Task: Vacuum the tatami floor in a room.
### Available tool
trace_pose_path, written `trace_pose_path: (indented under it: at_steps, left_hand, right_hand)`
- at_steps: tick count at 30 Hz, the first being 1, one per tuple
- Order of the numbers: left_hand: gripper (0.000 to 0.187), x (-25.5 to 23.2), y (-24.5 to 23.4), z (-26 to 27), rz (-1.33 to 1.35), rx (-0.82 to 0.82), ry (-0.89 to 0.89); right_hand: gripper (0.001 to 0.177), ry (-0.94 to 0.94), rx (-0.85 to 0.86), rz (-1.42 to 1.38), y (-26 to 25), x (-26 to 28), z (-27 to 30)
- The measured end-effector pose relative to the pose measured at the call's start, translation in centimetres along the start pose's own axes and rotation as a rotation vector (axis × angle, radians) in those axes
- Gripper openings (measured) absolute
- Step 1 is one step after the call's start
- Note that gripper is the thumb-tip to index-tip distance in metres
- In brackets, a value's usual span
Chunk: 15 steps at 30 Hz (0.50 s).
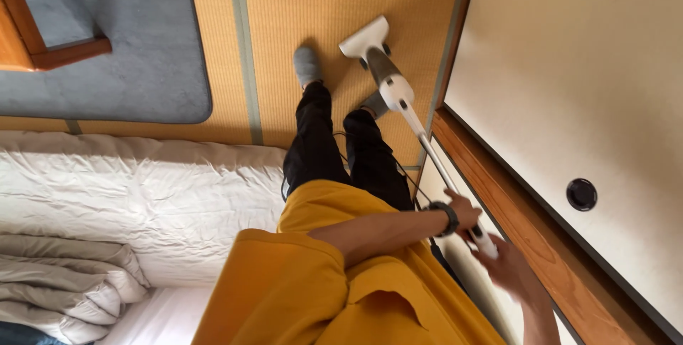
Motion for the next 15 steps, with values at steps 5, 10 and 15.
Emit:
trace_pose_path:
  at_steps: [5,10,15]
  left_hand:
    - [0.109,-11.1,-14.5,7.8,0.266,-0.336,-0.153]
    - [0.114,-12.5,-34.8,1.8,0.038,-0.830,0.131]
    - [0.086,-21.0,-60.9,7.9,0.062,-1.267,0.238]
  right_hand:
    - [0.029,-0.129,0.048,-0.070,-2.3,9.3,-2.6]
    - [0.027,-0.408,-0.010,-0.143,-1.2,26.6,-7.4]
    - [0.032,-0.867,-0.179,-0.113,1.5,49.5,-12.4]
Point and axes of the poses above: each hand's wrist, its own z-axis away from the middle knuckle, its own y-axis out of the palm, x = y × z, the point moved 8 cm from there along -z, towards the middle knuckle, and after that the axes turned 12 degrees about -x, right-handed, at the moved point
